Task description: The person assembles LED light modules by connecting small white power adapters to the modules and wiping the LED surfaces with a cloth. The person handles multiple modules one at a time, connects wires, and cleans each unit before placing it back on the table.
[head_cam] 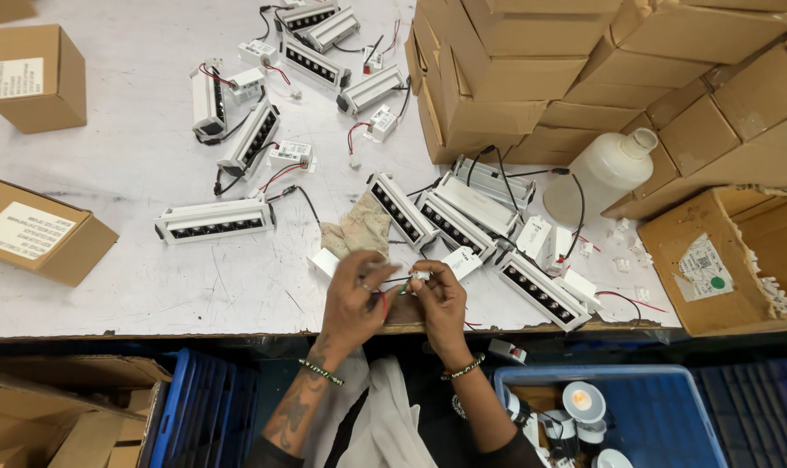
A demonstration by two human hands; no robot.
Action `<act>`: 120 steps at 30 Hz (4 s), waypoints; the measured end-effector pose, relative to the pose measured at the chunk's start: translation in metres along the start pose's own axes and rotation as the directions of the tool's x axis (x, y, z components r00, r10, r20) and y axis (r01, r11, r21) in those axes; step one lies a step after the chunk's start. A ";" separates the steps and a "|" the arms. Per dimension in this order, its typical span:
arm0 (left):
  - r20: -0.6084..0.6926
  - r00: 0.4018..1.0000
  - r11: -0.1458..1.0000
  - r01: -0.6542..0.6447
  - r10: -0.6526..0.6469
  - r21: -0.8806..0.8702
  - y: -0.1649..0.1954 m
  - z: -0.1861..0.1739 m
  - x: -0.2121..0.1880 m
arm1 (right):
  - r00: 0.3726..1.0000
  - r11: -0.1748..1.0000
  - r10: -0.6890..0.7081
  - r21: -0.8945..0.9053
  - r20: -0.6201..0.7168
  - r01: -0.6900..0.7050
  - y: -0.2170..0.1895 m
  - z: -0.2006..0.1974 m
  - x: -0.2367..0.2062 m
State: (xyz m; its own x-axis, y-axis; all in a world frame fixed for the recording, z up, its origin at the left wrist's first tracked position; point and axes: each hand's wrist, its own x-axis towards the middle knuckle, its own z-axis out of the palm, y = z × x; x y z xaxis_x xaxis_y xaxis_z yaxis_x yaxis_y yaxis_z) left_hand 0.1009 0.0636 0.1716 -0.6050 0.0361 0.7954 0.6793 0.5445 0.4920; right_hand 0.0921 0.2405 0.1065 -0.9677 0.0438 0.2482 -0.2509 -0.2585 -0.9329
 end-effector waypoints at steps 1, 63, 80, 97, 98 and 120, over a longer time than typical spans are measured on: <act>-0.017 1.000 0.998 0.002 -0.001 0.055 0.001 -0.003 -0.002 | 1.000 1.000 0.018 0.003 -0.009 -0.018 0.000 0.000 0.000; 0.349 0.868 0.839 -0.459 0.354 0.293 -0.003 -0.018 0.013 | 0.991 0.987 0.097 0.118 0.089 -0.107 -0.007 -0.002 0.002; 0.350 0.900 0.937 -0.322 0.259 0.135 0.000 -0.001 0.002 | 0.997 0.989 0.009 -0.145 0.075 0.003 -0.009 -0.002 -0.006; -0.219 0.954 0.815 0.288 -0.203 0.502 -0.127 -0.133 0.008 | 0.988 0.989 -0.003 -0.146 0.151 0.026 -0.025 0.008 -0.004; -0.291 0.886 0.770 0.459 -0.361 0.443 -0.132 -0.141 0.010 | 0.988 0.987 0.001 -0.160 0.155 0.024 -0.025 0.008 -0.003; 0.078 0.844 0.605 0.312 -0.531 0.732 -0.168 0.020 0.092 | 0.986 0.953 0.018 -0.301 0.165 0.032 -0.030 0.019 -0.009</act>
State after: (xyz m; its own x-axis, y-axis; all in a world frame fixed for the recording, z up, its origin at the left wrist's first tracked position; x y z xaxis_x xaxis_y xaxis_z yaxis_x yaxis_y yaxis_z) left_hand -0.0771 -0.0081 0.1548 -0.9036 -0.1927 0.3825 -0.0821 0.9544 0.2870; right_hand 0.1091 0.2298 0.1373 -0.9551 -0.1208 0.2706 -0.2776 0.0452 -0.9596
